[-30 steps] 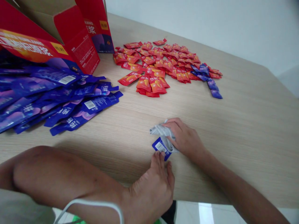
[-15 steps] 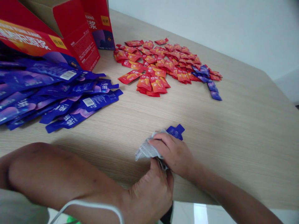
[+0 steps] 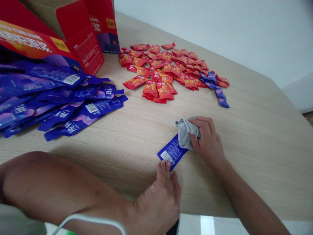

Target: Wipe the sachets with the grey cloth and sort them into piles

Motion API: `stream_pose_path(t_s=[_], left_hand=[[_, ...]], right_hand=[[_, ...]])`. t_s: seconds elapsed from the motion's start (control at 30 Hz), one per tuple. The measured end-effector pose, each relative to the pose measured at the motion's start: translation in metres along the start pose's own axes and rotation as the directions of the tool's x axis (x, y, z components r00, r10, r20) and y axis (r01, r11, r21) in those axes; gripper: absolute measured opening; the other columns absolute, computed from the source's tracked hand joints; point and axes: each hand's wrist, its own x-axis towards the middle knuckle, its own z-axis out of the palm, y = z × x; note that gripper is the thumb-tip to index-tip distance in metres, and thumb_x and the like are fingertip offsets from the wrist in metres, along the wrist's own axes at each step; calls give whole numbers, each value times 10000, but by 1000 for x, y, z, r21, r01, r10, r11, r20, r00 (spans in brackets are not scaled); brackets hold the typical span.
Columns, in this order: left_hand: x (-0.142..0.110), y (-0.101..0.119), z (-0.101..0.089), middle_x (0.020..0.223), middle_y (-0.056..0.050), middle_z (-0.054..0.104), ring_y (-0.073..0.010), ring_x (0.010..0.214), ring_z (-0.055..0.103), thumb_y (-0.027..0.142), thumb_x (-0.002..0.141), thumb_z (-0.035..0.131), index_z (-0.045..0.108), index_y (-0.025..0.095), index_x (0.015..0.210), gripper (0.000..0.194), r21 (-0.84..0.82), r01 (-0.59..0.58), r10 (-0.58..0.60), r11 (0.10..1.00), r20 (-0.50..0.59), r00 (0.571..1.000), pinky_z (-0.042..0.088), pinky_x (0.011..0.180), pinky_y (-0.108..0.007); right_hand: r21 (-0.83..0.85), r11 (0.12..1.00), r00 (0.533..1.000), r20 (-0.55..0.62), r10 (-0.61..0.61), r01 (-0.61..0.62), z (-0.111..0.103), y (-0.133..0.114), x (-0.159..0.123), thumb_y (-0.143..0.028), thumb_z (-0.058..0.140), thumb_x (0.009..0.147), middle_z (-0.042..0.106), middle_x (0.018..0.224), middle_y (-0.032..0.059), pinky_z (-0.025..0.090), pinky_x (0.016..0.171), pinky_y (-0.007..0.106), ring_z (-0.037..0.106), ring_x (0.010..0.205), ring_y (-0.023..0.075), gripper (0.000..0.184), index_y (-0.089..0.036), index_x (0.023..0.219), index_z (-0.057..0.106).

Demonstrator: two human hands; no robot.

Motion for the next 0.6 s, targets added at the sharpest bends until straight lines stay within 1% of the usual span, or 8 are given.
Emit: stream_pose_path(t_s=[0.07, 0.13, 0.2, 0.27, 0.33, 0.4, 0.5, 0.6], left_hand=[[1, 0, -2, 1086, -239, 755, -454, 1020, 718, 399, 879, 633, 788, 91, 1108, 414, -9, -8, 8, 1000, -4, 1000, 479, 898, -638], [1, -1, -4, 1015, -214, 773, -427, 947, 738, 400, 874, 639, 797, 107, 1079, 391, -18, -10, 10, 1000, 30, 1000, 494, 880, -624], [1, -2, -6, 971, -211, 777, -411, 909, 745, 393, 875, 632, 793, 100, 1085, 394, -14, 0, 1, 1000, 68, 998, 495, 883, -614], [0, -3, -5, 1020, -234, 767, -422, 959, 738, 376, 888, 607, 777, 77, 1127, 418, -6, 5, -5, 1000, 64, 998, 480, 908, -617], [-1, -2, -2, 1081, -257, 750, -442, 1030, 719, 360, 904, 579, 764, 60, 1155, 432, -9, 6, -5, 1000, 27, 1000, 463, 924, -628], [-3, 0, 2, 1105, -267, 741, -455, 1069, 704, 352, 910, 576, 755, 57, 1174, 434, -18, -2, 3, 1000, 12, 1000, 448, 935, -639], [-5, 1, 4, 1087, -276, 741, -465, 1061, 702, 374, 897, 611, 753, 50, 1166, 444, -17, -10, 10, 1000, -5, 1000, 440, 937, -652], [0, -9, 0, 1042, -267, 750, -447, 1012, 714, 424, 869, 687, 757, 54, 1116, 450, -46, -56, 56, 997, 3, 998, 488, 875, -612]], right_hand=[[103, 986, 991, -26, -128, 130, 0, -22, -8, -210, 560, 941, 608, 1247, 123, 565, 941, 375, 618, 1154, 249, 389, -206, 1329, 535], [161, 955, 962, 77, -262, 247, 6, -43, -13, -165, 531, 945, 645, 1201, 94, 569, 926, 339, 643, 1103, 218, 351, -213, 1292, 562], [175, 946, 928, 212, -306, 272, 14, -52, -13, -138, 531, 940, 661, 1195, 76, 577, 887, 313, 658, 1065, 201, 332, -218, 1258, 584], [157, 964, 922, 293, -255, 216, 20, -48, -8, -137, 562, 920, 650, 1229, 77, 577, 879, 309, 651, 1092, 205, 353, -223, 1262, 584], [125, 982, 937, 303, -171, 139, 22, -33, -3, -154, 582, 913, 627, 1260, 91, 571, 900, 317, 632, 1144, 216, 370, -222, 1277, 569], [60, 996, 958, 278, -73, 59, 21, -13, 3, -196, 573, 938, 609, 1264, 103, 577, 869, 322, 634, 1133, 223, 337, -219, 1274, 559], [-67, 997, 969, 241, 57, -42, 19, 16, 10, -263, 526, 983, 598, 1258, 108, 583, 789, 331, 647, 1080, 238, 285, -224, 1263, 555], [-117, 988, 988, 100, 116, -104, 16, 40, 14, -311, 490, 999, 591, 1248, 116, 574, 811, 360, 637, 1088, 257, 290, -224, 1268, 551]])
